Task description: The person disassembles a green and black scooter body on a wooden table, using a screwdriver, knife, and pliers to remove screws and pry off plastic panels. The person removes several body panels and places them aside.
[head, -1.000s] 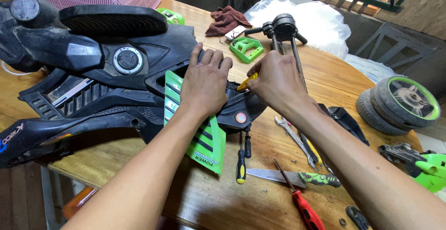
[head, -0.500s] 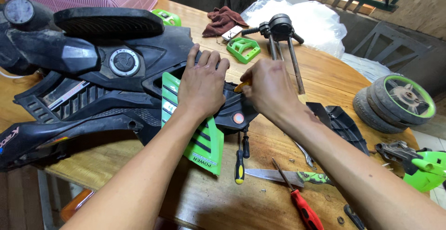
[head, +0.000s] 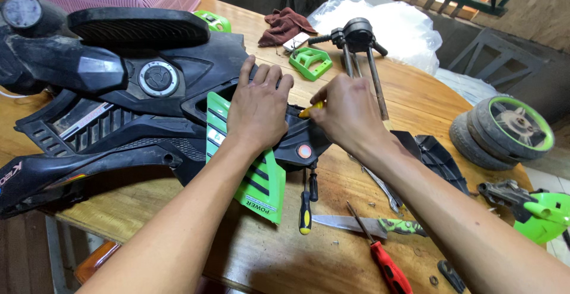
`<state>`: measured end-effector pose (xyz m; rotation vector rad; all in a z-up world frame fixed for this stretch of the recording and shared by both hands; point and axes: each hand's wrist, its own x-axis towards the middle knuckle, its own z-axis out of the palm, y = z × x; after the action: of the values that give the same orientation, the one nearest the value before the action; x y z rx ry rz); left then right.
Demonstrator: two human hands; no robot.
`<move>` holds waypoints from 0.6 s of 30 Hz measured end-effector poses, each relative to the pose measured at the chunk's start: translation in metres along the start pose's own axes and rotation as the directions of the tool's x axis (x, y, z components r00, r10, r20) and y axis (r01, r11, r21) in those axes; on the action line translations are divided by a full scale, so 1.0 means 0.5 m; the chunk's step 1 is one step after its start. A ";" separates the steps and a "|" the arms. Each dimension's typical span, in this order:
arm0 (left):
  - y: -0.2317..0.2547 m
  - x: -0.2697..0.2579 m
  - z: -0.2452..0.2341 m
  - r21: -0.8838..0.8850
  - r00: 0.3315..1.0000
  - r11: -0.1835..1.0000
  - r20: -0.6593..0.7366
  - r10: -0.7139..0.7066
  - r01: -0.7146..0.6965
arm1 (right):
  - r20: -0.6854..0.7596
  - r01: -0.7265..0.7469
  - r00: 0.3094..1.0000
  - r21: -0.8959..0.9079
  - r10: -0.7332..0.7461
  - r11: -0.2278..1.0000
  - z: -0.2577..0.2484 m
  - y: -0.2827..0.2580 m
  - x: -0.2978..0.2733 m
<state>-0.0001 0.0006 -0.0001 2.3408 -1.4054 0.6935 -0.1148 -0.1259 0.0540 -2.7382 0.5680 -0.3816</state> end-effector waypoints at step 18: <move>0.004 0.004 -0.014 0.022 0.999 1.000 0.031 -0.015 0.014 | -0.248 0.115 0.962 -0.008 -0.113 0.993 -0.018 0.009 -0.032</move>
<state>-0.0026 0.0019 0.0067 2.3859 -1.3994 0.6739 -0.1331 -0.1253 0.0573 -2.7429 0.4689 -0.7609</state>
